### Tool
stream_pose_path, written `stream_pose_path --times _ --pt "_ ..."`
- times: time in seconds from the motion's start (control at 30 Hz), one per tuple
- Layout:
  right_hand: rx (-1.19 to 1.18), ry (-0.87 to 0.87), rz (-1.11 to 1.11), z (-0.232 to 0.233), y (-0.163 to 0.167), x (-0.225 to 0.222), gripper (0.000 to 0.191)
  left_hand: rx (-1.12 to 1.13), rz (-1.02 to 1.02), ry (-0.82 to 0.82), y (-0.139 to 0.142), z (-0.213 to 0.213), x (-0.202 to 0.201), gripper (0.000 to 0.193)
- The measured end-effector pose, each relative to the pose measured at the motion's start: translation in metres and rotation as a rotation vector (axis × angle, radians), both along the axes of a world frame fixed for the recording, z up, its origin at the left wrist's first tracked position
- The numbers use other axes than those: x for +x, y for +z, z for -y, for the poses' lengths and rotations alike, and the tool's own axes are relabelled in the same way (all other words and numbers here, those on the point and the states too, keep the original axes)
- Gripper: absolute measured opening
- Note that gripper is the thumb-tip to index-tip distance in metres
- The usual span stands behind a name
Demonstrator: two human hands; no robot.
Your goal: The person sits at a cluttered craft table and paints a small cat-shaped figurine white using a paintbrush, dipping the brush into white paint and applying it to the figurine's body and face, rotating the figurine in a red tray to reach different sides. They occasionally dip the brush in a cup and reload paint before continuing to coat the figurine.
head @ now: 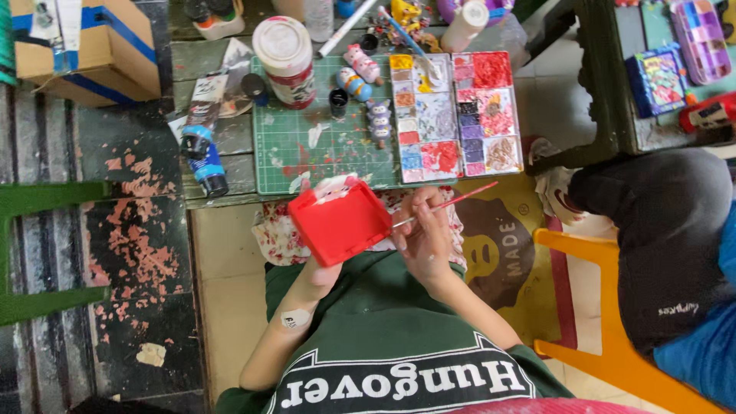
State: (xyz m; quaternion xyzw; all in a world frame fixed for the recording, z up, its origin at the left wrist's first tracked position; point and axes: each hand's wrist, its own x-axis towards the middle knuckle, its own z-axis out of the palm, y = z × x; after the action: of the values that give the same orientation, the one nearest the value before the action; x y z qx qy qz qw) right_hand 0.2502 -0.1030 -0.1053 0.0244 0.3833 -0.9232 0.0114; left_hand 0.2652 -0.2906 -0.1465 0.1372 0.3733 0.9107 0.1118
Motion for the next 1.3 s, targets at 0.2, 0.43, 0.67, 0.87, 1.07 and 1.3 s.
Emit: stream_pose_path --times 0.2,0.43,0.67,0.87,1.07,1.3 --pt "0.064 -0.063 0.002 -0.001 -0.012 0.002 0.008 0.141 0.205 0.136 0.001 -0.014 0.003 0.102" --pt "0.086 -0.134 0.012 -0.014 0.002 -0.001 0.008 0.224 0.241 0.067 -0.015 -0.026 -0.005 0.098" --pt "0.261 -0.337 -0.102 -0.026 0.027 0.005 0.007 0.378 0.329 -0.139 0.015 -0.024 -0.002 0.113" --pt "0.263 -0.302 -0.138 -0.029 0.031 0.007 0.008 0.434 0.387 -0.244 0.028 -0.019 0.006 0.112" --pt "0.345 -0.251 -0.087 -0.027 0.027 0.002 0.006 0.422 0.404 -0.298 0.02 -0.015 0.004 0.116" --pt "0.309 -0.224 -0.072 -0.024 0.026 0.0 0.012 0.462 0.4 -0.299 0.02 -0.018 0.003 0.116"
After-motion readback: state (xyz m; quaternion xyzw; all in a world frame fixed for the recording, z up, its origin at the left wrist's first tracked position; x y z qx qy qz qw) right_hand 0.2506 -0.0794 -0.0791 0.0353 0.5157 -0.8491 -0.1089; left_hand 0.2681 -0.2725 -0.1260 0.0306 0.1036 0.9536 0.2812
